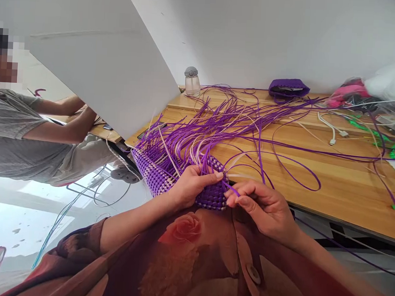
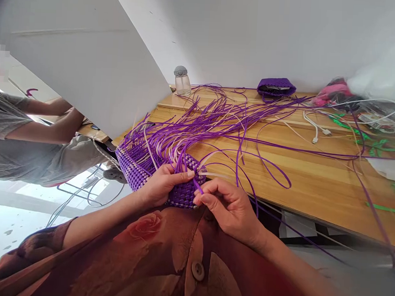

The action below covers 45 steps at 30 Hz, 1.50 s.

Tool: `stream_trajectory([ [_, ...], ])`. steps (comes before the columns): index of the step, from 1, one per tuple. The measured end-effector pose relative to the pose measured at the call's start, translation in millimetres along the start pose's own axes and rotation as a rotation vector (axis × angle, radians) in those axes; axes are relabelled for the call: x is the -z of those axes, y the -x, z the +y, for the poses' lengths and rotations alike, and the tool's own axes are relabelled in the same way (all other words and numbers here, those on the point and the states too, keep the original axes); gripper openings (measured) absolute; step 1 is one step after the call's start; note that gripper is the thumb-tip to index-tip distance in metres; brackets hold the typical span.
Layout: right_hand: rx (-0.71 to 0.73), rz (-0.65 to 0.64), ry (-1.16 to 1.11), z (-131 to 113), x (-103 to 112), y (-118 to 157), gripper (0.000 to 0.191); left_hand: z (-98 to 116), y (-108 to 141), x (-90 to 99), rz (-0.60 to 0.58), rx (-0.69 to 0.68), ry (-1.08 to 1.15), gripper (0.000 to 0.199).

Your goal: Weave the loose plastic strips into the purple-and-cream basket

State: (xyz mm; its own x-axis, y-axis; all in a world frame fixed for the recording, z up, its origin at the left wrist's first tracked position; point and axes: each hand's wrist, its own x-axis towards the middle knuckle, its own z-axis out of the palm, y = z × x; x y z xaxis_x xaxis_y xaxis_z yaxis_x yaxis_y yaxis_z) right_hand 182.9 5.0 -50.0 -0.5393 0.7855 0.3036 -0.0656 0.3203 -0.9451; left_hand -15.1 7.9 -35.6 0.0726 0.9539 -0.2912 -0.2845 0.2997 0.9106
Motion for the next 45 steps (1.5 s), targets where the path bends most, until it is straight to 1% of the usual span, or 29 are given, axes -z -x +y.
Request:
stream_trajectory([
  [2, -0.137, -0.022, -0.119, 0, -5, -4, 0.027, -2, 0, 0.9, 0.020, -0.045, -0.016, 0.029],
  [5, -0.392, -0.094, -0.284, 2, -10, -9, 0.038, -6, -2, 0.5, 0.047, -0.109, -0.048, 0.028],
  [7, -0.504, -0.145, -0.327, 3, -10, -10, 0.042, -7, -3, -0.6, 0.055, -0.156, -0.077, 0.027],
  [8, -0.534, -0.163, -0.327, 4, -10, -9, 0.043, -8, -3, -1.1, 0.050, -0.168, -0.086, 0.027],
  [9, -0.543, -0.177, -0.323, 5, -8, -9, 0.043, -7, -3, -1.6, 0.037, -0.161, -0.086, 0.027],
  [11, -0.519, -0.188, -0.317, 6, -6, -7, 0.042, -6, -3, -1.5, -0.006, -0.096, -0.063, 0.029],
  [13, -0.479, -0.158, -0.352, 8, -3, -4, 0.038, -4, -3, 0.5, -0.062, -0.009, -0.034, 0.032],
  [15, -0.469, -0.097, -0.421, 11, -2, -1, 0.035, -2, -2, 4.0, -0.104, 0.028, -0.039, 0.037],
  [18, -0.486, -0.038, -0.485, 13, 0, 1, 0.033, 0, -2, 9.5, -0.123, -0.021, -0.129, 0.039],
  [22, -0.498, -0.018, -0.483, 12, -1, 0, 0.035, 0, -1, 10.0, -0.059, -0.159, -0.224, 0.032],
  [23, -0.509, -0.036, -0.471, 12, -2, -1, 0.035, -1, 0, 8.9, -0.033, -0.187, -0.236, 0.030],
  [25, -0.553, -0.114, -0.439, 11, -3, -3, 0.038, -1, 1, 6.4, -0.005, -0.225, -0.267, 0.025],
  [28, -0.613, -0.227, -0.331, 4, -4, -4, 0.041, -2, 0, 3.6, -0.017, -0.249, -0.300, 0.020],
  [29, -0.606, -0.236, -0.247, -2, -3, -4, 0.039, -2, 0, 3.1, -0.020, -0.252, -0.301, 0.019],
  [30, -0.569, -0.232, -0.118, -9, -2, -5, 0.037, -1, -1, 2.9, -0.019, -0.254, -0.298, 0.019],
  [31, -0.501, -0.216, 0.049, -17, -1, -6, 0.034, -1, -2, 2.7, -0.015, -0.259, -0.296, 0.019],
  [32, -0.397, -0.181, 0.229, -25, 1, -9, 0.029, -1, -3, 2.6, -0.013, -0.265, -0.296, 0.019],
  [34, -0.120, -0.091, 0.555, -40, 5, -19, 0.020, -1, -5, 2.5, -0.018, -0.273, -0.302, 0.019],
  [35, 0.016, -0.056, 0.665, -45, 8, -28, 0.019, -1, -5, 2.5, -0.024, -0.274, -0.299, 0.020],
  [36, 0.115, -0.050, 0.753, -48, 10, -37, 0.020, -1, -6, 2.5, -0.033, -0.273, -0.289, 0.020],
  [37, 0.171, -0.064, 0.833, -49, 13, -47, 0.022, -2, -6, 2.6, -0.042, -0.271, -0.275, 0.021],
  [38, 0.184, -0.104, 0.915, -48, 15, -58, 0.022, -2, -7, 2.8, -0.052, -0.266, -0.259, 0.021],
  [40, 0.151, -0.227, 1.057, -44, 18, -76, 0.019, -3, -7, 3.4, -0.064, -0.254, -0.239, 0.020],
  [42, 0.137, -0.332, 1.119, -41, 23, -90, 0.021, -3, -8, 4.2, -0.061, -0.244, -0.243, 0.021],
  [44, 0.151, -0.384, 1.116, -43, 32, -104, 0.020, -4, -9, 5.0, -0.054, -0.230, -0.236, 0.022],
  [45, 0.146, -0.370, 1.118, -45, 40, -112, 0.019, -4, -9, 5.3, -0.051, -0.224, -0.230, 0.024],
])
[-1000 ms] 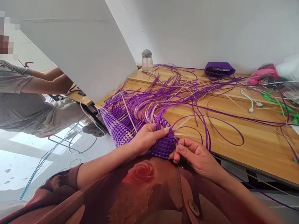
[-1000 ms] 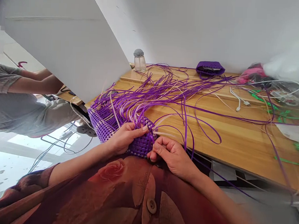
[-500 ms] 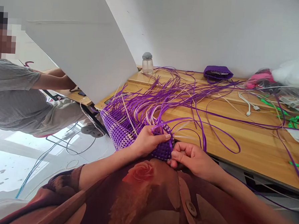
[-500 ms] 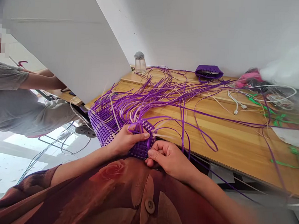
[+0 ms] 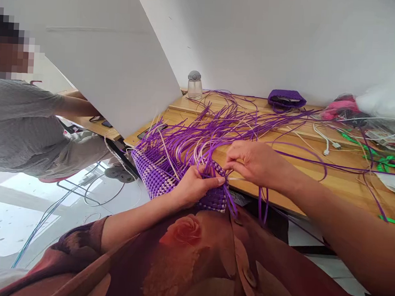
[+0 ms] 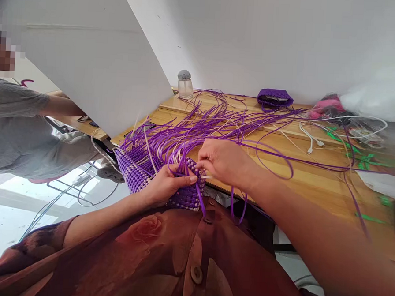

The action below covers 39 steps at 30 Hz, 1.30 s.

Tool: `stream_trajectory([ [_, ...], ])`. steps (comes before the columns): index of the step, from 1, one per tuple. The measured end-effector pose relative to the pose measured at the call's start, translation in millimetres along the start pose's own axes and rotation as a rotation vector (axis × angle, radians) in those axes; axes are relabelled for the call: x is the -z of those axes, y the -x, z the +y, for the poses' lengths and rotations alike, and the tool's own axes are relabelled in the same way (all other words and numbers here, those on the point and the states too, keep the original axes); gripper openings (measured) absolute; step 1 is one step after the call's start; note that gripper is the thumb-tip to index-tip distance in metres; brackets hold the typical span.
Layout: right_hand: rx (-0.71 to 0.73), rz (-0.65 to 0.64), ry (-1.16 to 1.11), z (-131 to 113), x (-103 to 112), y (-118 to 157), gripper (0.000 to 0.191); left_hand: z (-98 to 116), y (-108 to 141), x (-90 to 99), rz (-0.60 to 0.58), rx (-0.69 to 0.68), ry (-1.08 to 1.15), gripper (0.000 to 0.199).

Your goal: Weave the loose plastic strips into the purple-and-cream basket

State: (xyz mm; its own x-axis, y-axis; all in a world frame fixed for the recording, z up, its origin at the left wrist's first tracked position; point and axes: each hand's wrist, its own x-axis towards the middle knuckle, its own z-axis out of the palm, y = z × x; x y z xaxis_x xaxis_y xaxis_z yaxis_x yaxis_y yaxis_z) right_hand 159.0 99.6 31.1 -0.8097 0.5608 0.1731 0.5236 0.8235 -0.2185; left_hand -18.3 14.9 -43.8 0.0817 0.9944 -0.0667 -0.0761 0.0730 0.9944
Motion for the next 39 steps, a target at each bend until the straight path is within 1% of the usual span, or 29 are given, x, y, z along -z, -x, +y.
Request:
stream_trajectory([
  [2, -0.123, 0.079, 0.032, 21, 15, -9, 0.018, -2, 0, 0.2, 0.000, 0.021, 0.003, 0.025],
  [3, -0.240, 0.171, 0.068, 34, 23, -13, 0.017, -3, 0, 0.3, -0.001, 0.036, 0.000, 0.026],
  [4, -0.385, 0.292, 0.103, 47, 30, -17, 0.017, -3, 0, 0.2, -0.001, 0.053, 0.002, 0.027],
  [5, -0.476, 0.362, 0.123, 60, 34, -20, 0.020, -3, 0, 0.1, 0.000, 0.074, 0.015, 0.028],
  [7, -0.648, 0.417, 0.067, 79, 38, -25, 0.025, -3, 0, -0.6, 0.009, 0.129, 0.078, 0.030],
  [9, -0.724, 0.399, -0.044, 89, 34, -26, 0.030, 0, 0, -1.5, 0.012, 0.192, 0.165, 0.034],
  [11, -0.717, 0.381, -0.115, 89, 28, -26, 0.033, 3, 0, -2.5, -0.008, 0.240, 0.228, 0.036],
  [13, -0.689, 0.402, -0.099, 87, 24, -25, 0.034, 5, 0, -3.2, -0.028, 0.238, 0.222, 0.036],
  [16, -0.634, 0.490, -0.013, 89, 19, -26, 0.028, 4, -1, -4.5, -0.054, 0.167, 0.076, 0.034],
  [18, -0.612, 0.516, 0.017, 97, 14, -27, 0.026, 2, -2, -5.7, -0.084, 0.123, -0.005, 0.031],
  [20, -0.650, 0.488, -0.004, 106, 6, -25, 0.028, 2, -4, -6.2, -0.109, 0.088, -0.038, 0.028],
  [22, -0.721, 0.447, -0.050, 114, -2, -20, 0.032, 5, -4, -4.9, -0.143, 0.083, -0.045, 0.024],
  [24, -0.773, 0.414, -0.100, 118, -8, -11, 0.033, 10, -4, -2.0, -0.202, 0.121, -0.046, 0.026],
  [26, -0.793, 0.382, -0.149, 119, -11, -2, 0.031, 16, -3, 1.2, -0.259, 0.172, -0.044, 0.034],
  [28, -0.795, 0.356, -0.209, 117, -9, 6, 0.024, 22, -2, 3.1, -0.277, 0.188, -0.051, 0.034],
  [30, -0.765, 0.371, -0.299, 110, -5, 12, 0.020, 25, -2, 3.4, -0.269, 0.175, -0.061, 0.030],
  [33, -0.664, 0.486, -0.366, 91, 2, 20, 0.023, 27, -3, 3.0, -0.256, 0.157, -0.073, 0.029],
  [36, -0.534, 0.581, -0.332, 59, 7, 27, 0.019, 25, -4, 3.5, -0.257, 0.162, -0.088, 0.031],
  [39, -0.342, 0.598, -0.250, 27, 4, 34, 0.016, 24, -3, 4.8, -0.264, 0.173, -0.082, 0.038],
])
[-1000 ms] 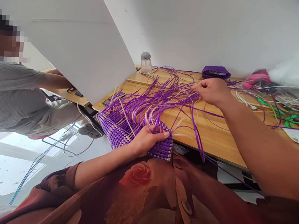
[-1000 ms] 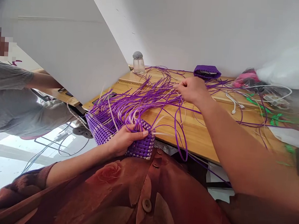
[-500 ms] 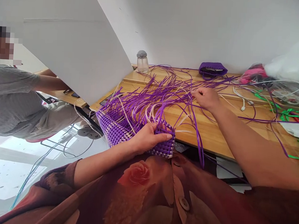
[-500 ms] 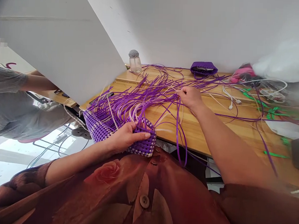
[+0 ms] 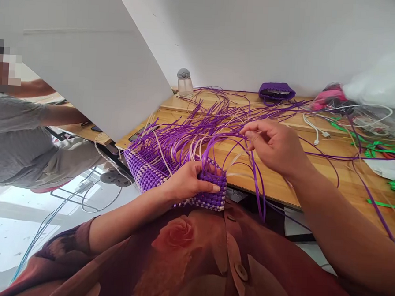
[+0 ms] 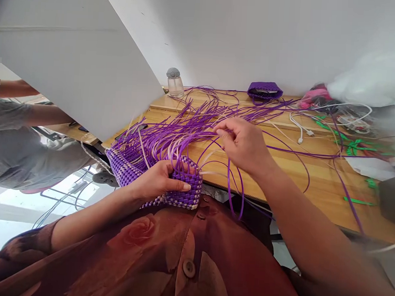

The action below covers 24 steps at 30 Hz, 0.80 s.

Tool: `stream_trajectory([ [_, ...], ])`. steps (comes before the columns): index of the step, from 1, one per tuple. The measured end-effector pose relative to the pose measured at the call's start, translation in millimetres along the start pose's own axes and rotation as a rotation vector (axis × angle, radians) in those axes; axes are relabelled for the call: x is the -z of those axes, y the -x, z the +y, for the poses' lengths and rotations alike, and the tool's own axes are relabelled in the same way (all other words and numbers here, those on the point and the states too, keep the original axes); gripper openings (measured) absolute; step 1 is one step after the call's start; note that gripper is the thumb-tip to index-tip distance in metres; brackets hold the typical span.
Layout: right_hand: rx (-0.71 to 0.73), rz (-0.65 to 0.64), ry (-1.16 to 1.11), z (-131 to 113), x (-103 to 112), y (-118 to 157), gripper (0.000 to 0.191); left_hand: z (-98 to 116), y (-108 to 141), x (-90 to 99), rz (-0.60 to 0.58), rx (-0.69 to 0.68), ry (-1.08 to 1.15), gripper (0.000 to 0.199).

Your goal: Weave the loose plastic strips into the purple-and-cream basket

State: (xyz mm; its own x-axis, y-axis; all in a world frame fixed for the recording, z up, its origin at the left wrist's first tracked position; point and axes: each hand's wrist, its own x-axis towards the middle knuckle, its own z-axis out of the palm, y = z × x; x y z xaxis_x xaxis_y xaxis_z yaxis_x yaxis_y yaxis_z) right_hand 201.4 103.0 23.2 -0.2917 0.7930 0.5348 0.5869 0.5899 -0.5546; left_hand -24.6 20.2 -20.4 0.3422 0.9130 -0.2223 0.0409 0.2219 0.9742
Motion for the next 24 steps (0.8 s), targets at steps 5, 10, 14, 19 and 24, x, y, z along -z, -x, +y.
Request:
stream_trajectory([
  [5, 0.326, -0.234, 0.041, -29, -14, 26, 0.012, -1, 3, 1.6, 0.038, -0.088, -0.154, 0.044],
  [10, 0.298, -0.275, 0.114, -39, -29, 42, 0.019, 1, 6, 3.3, 0.073, -0.234, -0.379, 0.038],
  [14, 0.291, -0.188, 0.166, -37, -41, 50, 0.014, 3, 8, 3.9, 0.179, -0.207, -0.566, 0.036],
  [19, 0.198, -0.083, 0.158, -34, -52, 55, 0.012, -5, 5, -0.5, 0.133, -0.190, -0.214, 0.028],
  [24, 0.128, -0.019, 0.013, -27, -62, 51, 0.021, -11, 1, -5.3, 0.113, -0.178, 0.026, 0.030],
])
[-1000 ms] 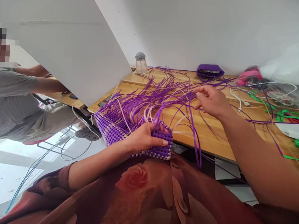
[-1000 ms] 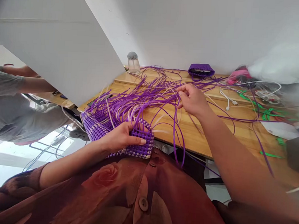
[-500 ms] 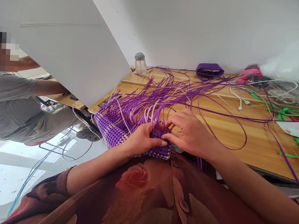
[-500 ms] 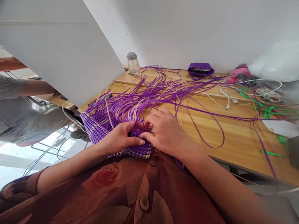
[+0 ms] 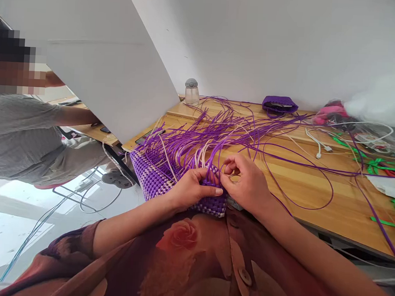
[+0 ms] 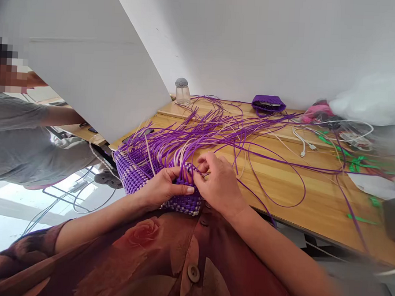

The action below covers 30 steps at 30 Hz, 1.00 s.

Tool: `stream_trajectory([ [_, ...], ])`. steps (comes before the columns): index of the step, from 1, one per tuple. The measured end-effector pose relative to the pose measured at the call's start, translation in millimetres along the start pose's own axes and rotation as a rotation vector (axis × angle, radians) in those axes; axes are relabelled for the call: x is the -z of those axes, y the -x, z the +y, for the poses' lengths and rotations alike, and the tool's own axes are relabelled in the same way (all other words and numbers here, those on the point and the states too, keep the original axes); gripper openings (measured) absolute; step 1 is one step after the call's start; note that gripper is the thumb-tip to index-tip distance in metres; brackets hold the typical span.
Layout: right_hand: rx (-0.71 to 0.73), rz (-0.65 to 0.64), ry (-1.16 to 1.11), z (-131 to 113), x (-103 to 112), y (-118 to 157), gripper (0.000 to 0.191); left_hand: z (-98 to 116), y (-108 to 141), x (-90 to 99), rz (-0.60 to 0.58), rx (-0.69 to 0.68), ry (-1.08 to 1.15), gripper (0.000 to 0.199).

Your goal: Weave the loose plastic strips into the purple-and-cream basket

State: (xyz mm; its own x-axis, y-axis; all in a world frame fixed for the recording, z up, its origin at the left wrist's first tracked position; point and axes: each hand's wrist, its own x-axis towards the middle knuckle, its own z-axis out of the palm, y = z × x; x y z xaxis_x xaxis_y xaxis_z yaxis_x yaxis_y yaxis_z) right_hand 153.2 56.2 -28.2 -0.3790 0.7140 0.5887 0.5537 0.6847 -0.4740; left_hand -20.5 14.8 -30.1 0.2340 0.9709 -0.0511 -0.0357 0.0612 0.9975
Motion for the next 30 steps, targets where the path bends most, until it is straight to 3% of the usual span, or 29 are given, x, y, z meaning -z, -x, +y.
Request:
stream_trajectory([
  [2, 0.176, 0.037, 0.004, 7, -1, -1, 0.031, 2, -1, -0.2, -0.006, 0.009, 0.006, 0.030],
  [5, 0.404, 0.078, 0.129, 18, 8, 0, 0.028, 4, 0, 0.7, 0.000, 0.044, 0.005, 0.031],
  [9, 0.542, 0.162, 0.296, 22, 32, 4, 0.047, 2, 1, 2.6, 0.044, 0.071, 0.011, 0.028],
  [11, 0.550, 0.131, 0.281, 14, 40, 8, 0.052, 1, 1, 2.7, 0.061, 0.068, -0.014, 0.029],
  [13, 0.430, 0.035, 0.215, 2, 41, 12, 0.041, 2, 1, 2.0, 0.079, 0.063, -0.059, 0.028],
  [15, 0.206, -0.097, 0.114, -11, 36, 15, 0.027, 2, 2, 0.7, 0.084, 0.059, -0.053, 0.026],
  [18, -0.077, -0.312, -0.070, -23, 26, 19, 0.030, 2, 3, -0.6, 0.056, 0.065, 0.025, 0.029],
  [23, -0.268, -0.520, -0.371, -26, 20, 27, 0.044, -1, 5, 0.1, 0.005, 0.118, 0.139, 0.027],
  [27, -0.517, -0.635, -0.658, -28, 19, 34, 0.061, 0, 6, -1.2, -0.012, 0.099, 0.131, 0.027],
  [29, -0.537, -0.681, -0.679, -28, 22, 34, 0.068, 1, 6, -2.4, 0.041, 0.081, 0.084, 0.027],
  [30, -0.474, -0.689, -0.606, -28, 25, 32, 0.069, 1, 5, -2.9, 0.062, 0.076, 0.068, 0.027],
])
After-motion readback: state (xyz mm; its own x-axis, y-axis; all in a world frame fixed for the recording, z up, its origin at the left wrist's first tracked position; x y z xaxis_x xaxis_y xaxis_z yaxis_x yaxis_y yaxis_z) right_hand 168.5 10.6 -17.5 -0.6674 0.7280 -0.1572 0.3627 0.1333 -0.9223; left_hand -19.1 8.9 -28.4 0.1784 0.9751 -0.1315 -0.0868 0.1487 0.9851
